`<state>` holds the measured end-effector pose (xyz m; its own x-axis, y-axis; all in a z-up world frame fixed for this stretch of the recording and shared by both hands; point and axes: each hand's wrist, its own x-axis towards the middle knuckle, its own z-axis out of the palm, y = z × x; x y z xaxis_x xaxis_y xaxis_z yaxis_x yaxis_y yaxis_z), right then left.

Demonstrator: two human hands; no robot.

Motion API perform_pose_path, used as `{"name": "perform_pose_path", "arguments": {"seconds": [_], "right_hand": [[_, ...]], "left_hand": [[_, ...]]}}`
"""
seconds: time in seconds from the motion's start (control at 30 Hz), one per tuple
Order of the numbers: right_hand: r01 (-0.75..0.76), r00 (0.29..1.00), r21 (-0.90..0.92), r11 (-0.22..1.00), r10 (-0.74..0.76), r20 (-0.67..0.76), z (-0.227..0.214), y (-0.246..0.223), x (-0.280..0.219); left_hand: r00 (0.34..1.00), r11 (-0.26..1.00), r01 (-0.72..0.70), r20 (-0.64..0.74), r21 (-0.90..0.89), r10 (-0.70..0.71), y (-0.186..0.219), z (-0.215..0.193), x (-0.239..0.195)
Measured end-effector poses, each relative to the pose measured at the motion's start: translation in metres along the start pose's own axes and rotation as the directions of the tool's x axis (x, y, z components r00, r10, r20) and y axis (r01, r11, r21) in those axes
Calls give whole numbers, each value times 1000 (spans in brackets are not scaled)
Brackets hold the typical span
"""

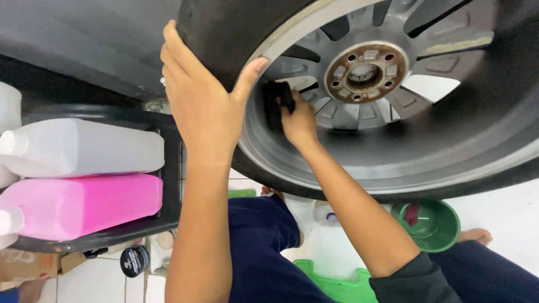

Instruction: The person cleans the inner barrel and spokes of a car wheel using a black cloth. They hold the tire with their left hand while scrubbing the rim with their right hand, occasionally dipping the cloth into a green bucket on the floor.

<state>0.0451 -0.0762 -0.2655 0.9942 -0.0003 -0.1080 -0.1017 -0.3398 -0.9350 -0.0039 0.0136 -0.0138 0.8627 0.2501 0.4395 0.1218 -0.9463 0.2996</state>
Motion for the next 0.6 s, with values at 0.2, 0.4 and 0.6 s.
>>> {"name": "perform_pose_path", "arguments": {"seconds": [0.2,0.4,0.6], "right_hand": [[-68,973,-63,996,80,217,-18,8,-9],[-46,997,177,983,34,68,-3,5,27],[-40,999,169,985,33,41,-9,-16,-2]], "left_hand": [[1000,1000,-11,20,-22,11,7,-2,7],[995,999,30,91,-21,-28,17,-9,8],[993,998,39,117,-42,-33,27,-10,11]]}}
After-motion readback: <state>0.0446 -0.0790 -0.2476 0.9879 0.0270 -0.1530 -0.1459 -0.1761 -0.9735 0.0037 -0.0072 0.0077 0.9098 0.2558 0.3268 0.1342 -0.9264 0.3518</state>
